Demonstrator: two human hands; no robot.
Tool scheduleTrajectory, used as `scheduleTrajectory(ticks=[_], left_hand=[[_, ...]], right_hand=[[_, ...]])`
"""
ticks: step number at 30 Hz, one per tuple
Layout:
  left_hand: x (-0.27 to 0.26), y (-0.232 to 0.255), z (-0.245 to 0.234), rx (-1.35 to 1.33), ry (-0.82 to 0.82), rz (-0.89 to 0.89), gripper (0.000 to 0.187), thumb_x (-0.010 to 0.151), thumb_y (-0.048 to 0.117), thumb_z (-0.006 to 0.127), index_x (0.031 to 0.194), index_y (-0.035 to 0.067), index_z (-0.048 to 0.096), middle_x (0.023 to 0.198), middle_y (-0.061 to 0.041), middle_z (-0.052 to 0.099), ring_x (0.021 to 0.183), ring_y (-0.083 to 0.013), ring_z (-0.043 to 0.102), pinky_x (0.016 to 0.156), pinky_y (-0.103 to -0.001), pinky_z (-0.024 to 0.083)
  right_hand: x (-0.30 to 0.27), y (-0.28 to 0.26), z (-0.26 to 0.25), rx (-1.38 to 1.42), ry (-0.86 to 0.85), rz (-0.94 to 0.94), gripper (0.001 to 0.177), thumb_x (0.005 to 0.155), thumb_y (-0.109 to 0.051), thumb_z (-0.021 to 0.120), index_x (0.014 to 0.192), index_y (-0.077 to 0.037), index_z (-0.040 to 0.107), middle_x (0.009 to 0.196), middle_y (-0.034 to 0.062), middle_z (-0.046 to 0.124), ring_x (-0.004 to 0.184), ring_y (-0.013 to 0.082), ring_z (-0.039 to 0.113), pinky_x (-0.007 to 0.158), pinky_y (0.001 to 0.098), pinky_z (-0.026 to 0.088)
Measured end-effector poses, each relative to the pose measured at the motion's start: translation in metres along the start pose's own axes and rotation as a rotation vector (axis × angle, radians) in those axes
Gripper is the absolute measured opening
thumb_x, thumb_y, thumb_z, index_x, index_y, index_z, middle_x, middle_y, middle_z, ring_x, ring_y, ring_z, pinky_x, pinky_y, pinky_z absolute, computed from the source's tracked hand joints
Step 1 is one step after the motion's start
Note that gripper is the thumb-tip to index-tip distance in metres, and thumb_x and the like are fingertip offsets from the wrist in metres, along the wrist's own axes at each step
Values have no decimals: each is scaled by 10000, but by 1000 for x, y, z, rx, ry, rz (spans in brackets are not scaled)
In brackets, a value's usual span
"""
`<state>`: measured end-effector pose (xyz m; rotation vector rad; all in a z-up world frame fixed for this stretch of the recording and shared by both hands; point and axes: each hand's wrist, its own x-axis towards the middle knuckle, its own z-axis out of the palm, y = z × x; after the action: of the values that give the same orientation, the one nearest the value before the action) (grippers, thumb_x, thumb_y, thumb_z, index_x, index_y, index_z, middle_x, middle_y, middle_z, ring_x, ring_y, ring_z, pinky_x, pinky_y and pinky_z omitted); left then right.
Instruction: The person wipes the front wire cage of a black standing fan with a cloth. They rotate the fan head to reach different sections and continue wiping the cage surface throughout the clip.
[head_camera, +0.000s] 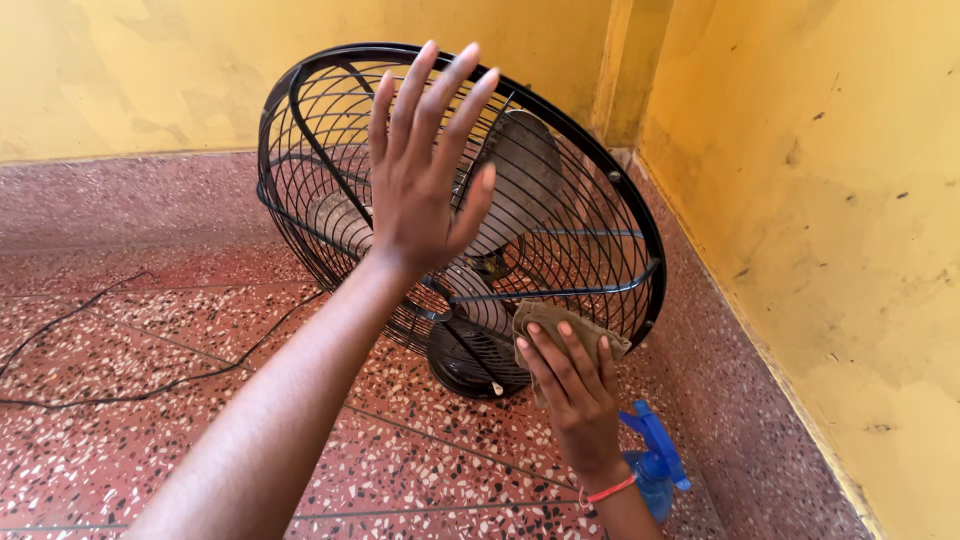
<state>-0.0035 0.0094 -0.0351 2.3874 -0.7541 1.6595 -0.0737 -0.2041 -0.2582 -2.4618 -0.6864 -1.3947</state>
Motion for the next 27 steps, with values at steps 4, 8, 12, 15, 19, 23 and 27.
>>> scheduleTrajectory(ticks=[4, 8, 12, 15, 19, 23, 27], left_hand=[[-51, 15, 19, -92, -67, -19, 711, 1137, 387, 448, 1674, 58, 117, 1762, -127, 93, 1638, -317, 23, 1345, -498, -9], [-101, 19, 24, 0, -233, -45, 646, 1104, 393, 448, 1646, 125, 223, 1732, -125, 153, 1612, -324, 62, 1313, -523, 11], [-125, 9, 30, 45, -273, -30, 579, 1072, 405, 481, 1608, 224, 360, 1705, -118, 221, 1598, -343, 109, 1296, -548, 41], [-135, 5, 37, 46, -282, -35, 566, 1065, 388, 488, 1600, 238, 381, 1703, -120, 236, 1599, -352, 116, 1293, -561, 45], [-142, 4, 43, 2, -226, -28, 556, 1056, 361, 482, 1591, 243, 386, 1696, -122, 252, 1602, -367, 118, 1297, -557, 48], [-144, 3, 46, 38, -245, -7, 556, 1047, 325, 469, 1587, 225, 386, 1673, -159, 273, 1567, -371, 149, 1263, -568, 53], [-152, -2, 44, 37, -303, -31, 542, 1042, 287, 449, 1579, 241, 400, 1669, -129, 298, 1577, -345, 188, 1278, -549, 76]], right_hand=[[4, 5, -1, 33, 56, 19, 573, 914, -168, 729, 1453, -302, 589, 1544, -42, 478, 1496, 250, 361, 1302, 471, 284], [15, 7, -17, 6, 183, 87, 538, 945, -196, 702, 1455, -312, 573, 1539, -19, 444, 1482, 277, 334, 1275, 503, 258], [13, 9, -13, -14, 103, 113, 560, 884, -155, 719, 1409, -290, 580, 1535, -41, 497, 1479, 239, 388, 1266, 529, 230], [1, 5, 13, 4, 130, 89, 563, 910, -135, 715, 1426, -299, 563, 1562, -28, 483, 1496, 242, 369, 1288, 493, 247], [-12, 6, 16, 12, 60, 83, 570, 888, -108, 696, 1416, -286, 576, 1537, -39, 498, 1487, 219, 369, 1276, 479, 249], [14, 12, -5, 8, 133, 113, 584, 881, -49, 682, 1411, -267, 567, 1536, -39, 492, 1506, 238, 341, 1283, 521, 229], [23, 1, -26, -122, 118, 194, 609, 847, -45, 705, 1381, -303, 568, 1512, -99, 499, 1502, 205, 322, 1262, 535, 188]])
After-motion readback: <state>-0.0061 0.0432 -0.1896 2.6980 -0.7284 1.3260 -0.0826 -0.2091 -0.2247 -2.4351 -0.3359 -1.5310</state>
